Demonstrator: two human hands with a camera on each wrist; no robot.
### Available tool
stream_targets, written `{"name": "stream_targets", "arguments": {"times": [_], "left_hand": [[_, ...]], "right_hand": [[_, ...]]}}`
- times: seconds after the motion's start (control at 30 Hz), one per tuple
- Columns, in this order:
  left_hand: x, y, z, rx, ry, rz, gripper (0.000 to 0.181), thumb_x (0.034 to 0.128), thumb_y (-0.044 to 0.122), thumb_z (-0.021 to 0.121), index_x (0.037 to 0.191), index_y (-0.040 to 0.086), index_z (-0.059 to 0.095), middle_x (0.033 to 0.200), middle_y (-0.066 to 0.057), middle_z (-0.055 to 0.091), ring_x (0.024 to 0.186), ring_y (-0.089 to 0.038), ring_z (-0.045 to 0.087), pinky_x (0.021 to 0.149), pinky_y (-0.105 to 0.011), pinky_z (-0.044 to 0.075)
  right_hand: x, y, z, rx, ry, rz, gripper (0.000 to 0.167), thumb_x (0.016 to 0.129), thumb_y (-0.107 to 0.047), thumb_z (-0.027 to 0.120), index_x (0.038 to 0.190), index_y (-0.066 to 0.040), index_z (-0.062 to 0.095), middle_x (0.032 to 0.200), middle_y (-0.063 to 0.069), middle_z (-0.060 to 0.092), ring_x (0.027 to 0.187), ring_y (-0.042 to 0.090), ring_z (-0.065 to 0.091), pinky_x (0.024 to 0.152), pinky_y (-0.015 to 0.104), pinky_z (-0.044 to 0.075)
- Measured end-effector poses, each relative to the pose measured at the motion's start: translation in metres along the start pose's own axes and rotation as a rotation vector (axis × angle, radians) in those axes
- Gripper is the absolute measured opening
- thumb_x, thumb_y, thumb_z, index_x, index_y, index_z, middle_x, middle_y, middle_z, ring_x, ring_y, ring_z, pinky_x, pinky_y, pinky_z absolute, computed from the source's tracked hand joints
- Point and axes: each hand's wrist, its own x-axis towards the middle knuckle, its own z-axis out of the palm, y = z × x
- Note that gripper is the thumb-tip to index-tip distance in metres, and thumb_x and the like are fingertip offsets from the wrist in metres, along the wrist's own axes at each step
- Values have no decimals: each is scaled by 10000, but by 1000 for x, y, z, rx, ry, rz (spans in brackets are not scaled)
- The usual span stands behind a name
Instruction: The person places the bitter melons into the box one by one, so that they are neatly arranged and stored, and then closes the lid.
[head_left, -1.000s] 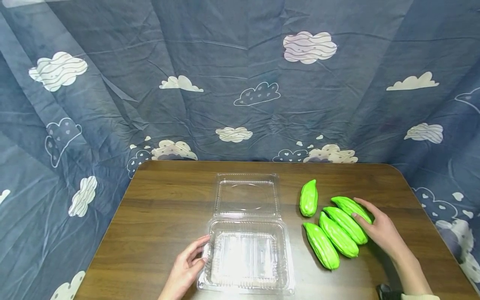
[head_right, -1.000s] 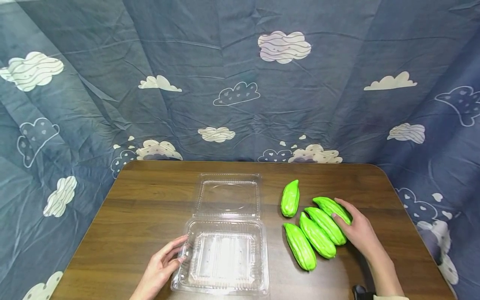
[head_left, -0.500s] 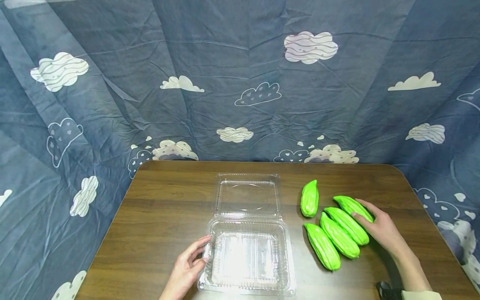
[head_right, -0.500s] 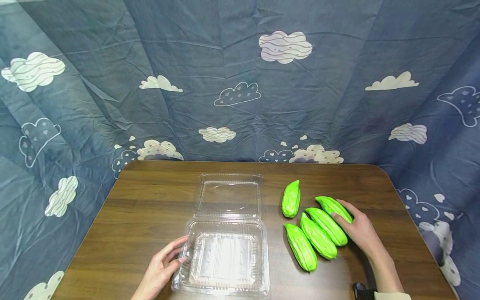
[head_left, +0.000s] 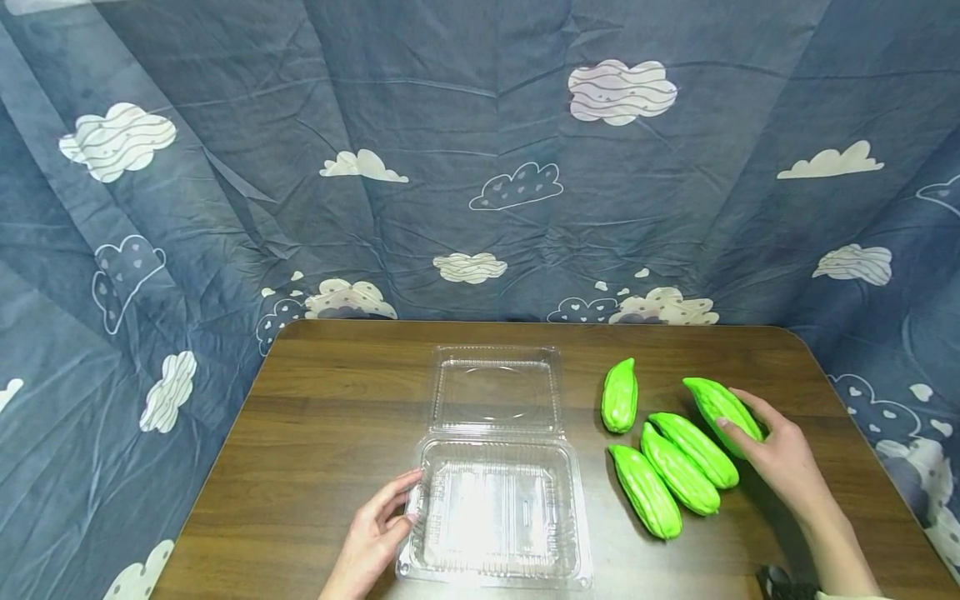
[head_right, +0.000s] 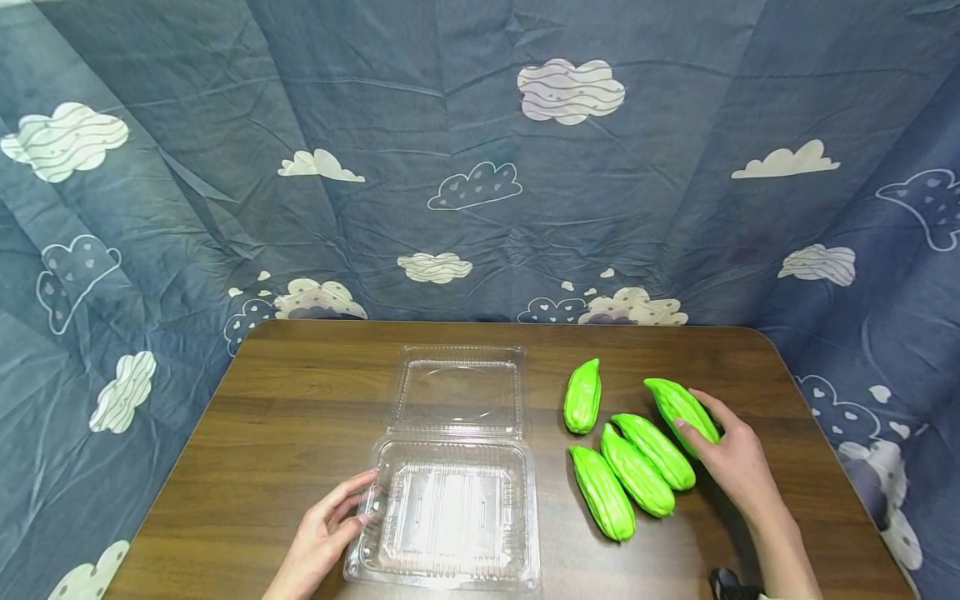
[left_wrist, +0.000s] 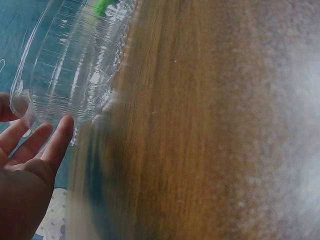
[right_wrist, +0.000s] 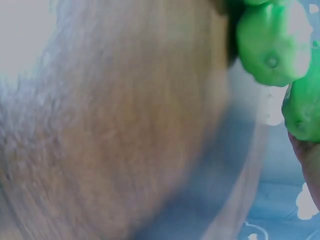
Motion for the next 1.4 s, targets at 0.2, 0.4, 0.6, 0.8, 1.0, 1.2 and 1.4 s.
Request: {"name": "stream_targets", "arguments": {"times": [0.2, 0.4, 0.6, 0.8, 1.0, 1.2, 1.4], "left_hand": [[0, -1, 0, 13, 18, -30, 531, 821, -135, 604, 1334, 0, 571, 1423, -149, 509, 1162, -320, 562, 913, -273, 500], [-1, -2, 0, 1, 27, -82, 543, 823, -119, 613, 1338, 49, 582, 1439, -124, 496, 1191, -345, 536, 931, -265, 492], [-1, -1, 1, -10, 20, -52, 527, 834, -123, 617, 1337, 30, 578, 1431, -165, 494, 1180, -338, 544, 936, -272, 492], [-2, 0, 1, -14, 23, -54, 533, 840, -125, 618, 1344, 44, 579, 1442, -163, 483, 1195, -350, 535, 932, -278, 496], [-2, 0, 1, -7, 28, -70, 538, 831, -125, 620, 1343, 33, 577, 1441, -161, 484, 1196, -356, 533, 929, -267, 495], [-1, 0, 1, -23, 28, -73, 537, 827, -139, 613, 1338, 24, 580, 1435, -159, 490, 1191, -351, 533, 927, -259, 492], [-1, 0, 0, -24, 18, -66, 542, 828, -142, 612, 1343, 26, 576, 1437, -158, 490, 1205, -360, 521, 935, -251, 485]], "right_hand": [[-6, -12, -3, -24, 51, -20, 625, 945, -296, 669, 1475, -73, 424, 1357, 297, 502, 1126, 472, 480, 783, 462, 372], [-16, -28, -1, -3, 92, -66, 596, 929, -256, 697, 1466, -146, 464, 1344, 235, 539, 1156, 194, 514, 830, 250, 368], [-29, -44, 5, 43, 116, -119, 583, 922, -200, 706, 1460, -207, 482, 1322, 179, 555, 1036, -155, 406, 770, 84, 317], [-38, -58, 14, 77, 140, -137, 572, 902, -159, 726, 1432, -184, 514, 1263, -202, 513, 1025, -107, 443, 782, 79, 325], [-48, -74, 26, 144, 131, -157, 573, 871, -82, 748, 1399, -157, 541, 1228, -144, 563, 1016, -27, 503, 796, 80, 370], [-60, -92, 41, 176, 93, -164, 564, 871, -72, 746, 1389, -167, 546, 1224, -123, 579, 1008, -3, 519, 790, 91, 390], [-68, -112, 59, 305, 28, -204, 540, 879, -3, 710, 1382, -80, 531, 1290, 7, 586, 1133, -25, 518, 905, 86, 390]]}}
